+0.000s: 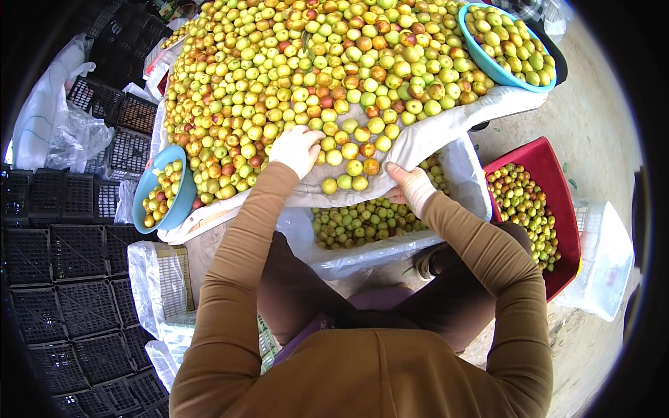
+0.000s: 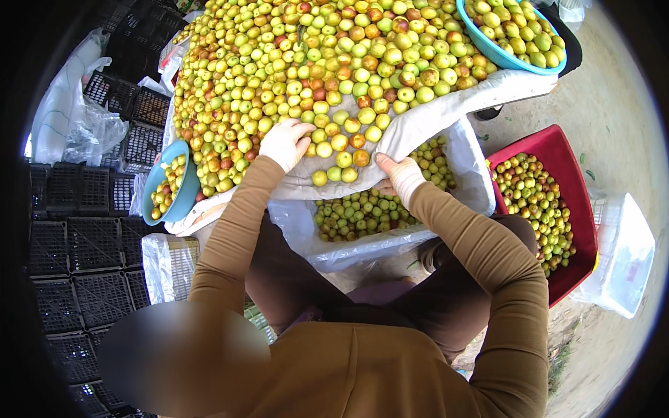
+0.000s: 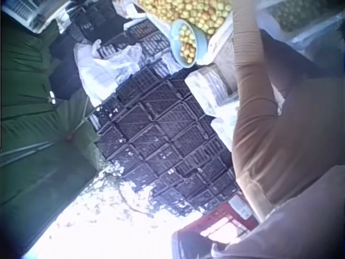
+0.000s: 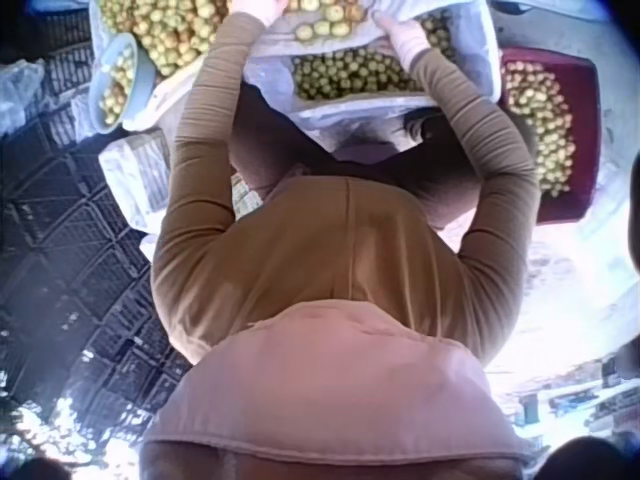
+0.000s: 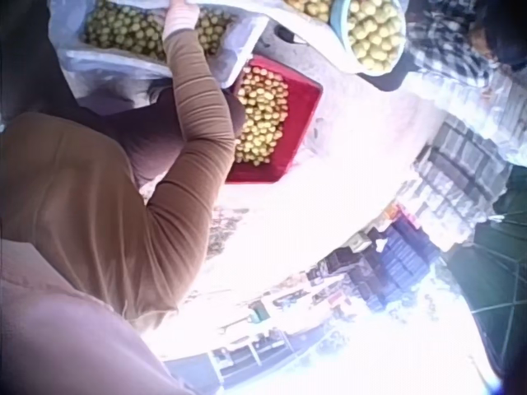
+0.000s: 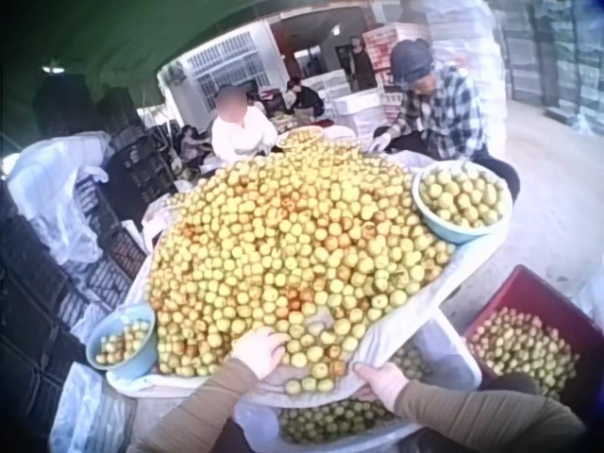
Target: The person sorts small round fruits from a large pile on a table into a white plastic bin below. They handle the fruits by hand, picking them up and placing them into the bin repeatedly.
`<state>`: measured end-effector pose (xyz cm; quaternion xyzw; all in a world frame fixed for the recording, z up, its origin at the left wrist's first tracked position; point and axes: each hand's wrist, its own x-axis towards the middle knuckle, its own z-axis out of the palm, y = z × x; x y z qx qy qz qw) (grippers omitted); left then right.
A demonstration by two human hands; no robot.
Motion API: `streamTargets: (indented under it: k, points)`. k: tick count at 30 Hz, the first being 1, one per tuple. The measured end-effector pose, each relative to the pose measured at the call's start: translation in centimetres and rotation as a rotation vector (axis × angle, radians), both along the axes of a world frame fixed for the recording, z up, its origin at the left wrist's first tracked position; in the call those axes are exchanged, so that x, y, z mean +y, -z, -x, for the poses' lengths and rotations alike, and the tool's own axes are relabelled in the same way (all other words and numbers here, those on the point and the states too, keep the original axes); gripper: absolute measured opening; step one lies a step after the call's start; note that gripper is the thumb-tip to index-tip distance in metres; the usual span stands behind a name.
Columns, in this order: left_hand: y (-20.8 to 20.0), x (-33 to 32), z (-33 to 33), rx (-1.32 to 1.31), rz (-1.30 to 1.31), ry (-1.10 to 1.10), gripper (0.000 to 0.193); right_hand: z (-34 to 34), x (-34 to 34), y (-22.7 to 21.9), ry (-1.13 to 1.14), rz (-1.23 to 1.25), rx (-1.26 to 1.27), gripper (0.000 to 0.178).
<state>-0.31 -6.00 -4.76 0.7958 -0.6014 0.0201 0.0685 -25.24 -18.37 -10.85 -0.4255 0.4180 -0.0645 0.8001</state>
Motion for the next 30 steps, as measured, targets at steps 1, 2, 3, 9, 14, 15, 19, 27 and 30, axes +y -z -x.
streamTargets:
  k: [1, 2, 3, 9, 14, 15, 19, 27, 30]
  points:
    - [-0.6, -0.3, -0.3, 0.056, -0.102, -0.006, 0.029, -0.1, 0.0, 0.0, 0.000, -0.001, -0.002, 0.050]
    - [-0.6, -0.5, -0.5, 0.077, -0.142, -0.024, 0.029, -0.2, 0.1, 0.1, -0.004, -0.003, 0.006, 0.050]
    - [-0.8, -0.9, -0.7, 0.097, -0.178, -0.040, 0.029, -0.1, -0.1, 0.4, -0.005, 0.001, 0.013, 0.051]
    - [-2.4, -2.8, -3.4, 0.309, -0.066, -0.105, 0.029, -0.1, -0.5, 0.3, -0.049, -0.024, 0.005, 0.056]
    - [0.6, -5.7, -6.3, 0.001, 0.197, -0.161, 0.037, -0.4, -0.4, 0.5, -0.053, -0.023, 0.011, 0.057]
    - [0.9, -6.4, -6.2, -0.042, 0.203, -0.138, 0.038, -0.4, -0.5, 0.6, -0.052, -0.026, 0.020, 0.057]
    - [0.9, -7.5, -6.3, 0.118, 0.026, -0.207, 0.033, -0.1, -0.8, 1.2, -0.057, -0.038, 0.004, 0.058]
    - [0.6, -3.6, -7.6, 1.806, 0.514, -0.504, 0.038, -0.3, -0.9, 1.3, -0.055, -0.050, 0.018, 0.057]
    - [0.9, -2.7, -8.0, 2.035, 0.527, -0.528, 0.043, -0.3, -1.0, 1.2, -0.058, -0.059, 0.033, 0.058]
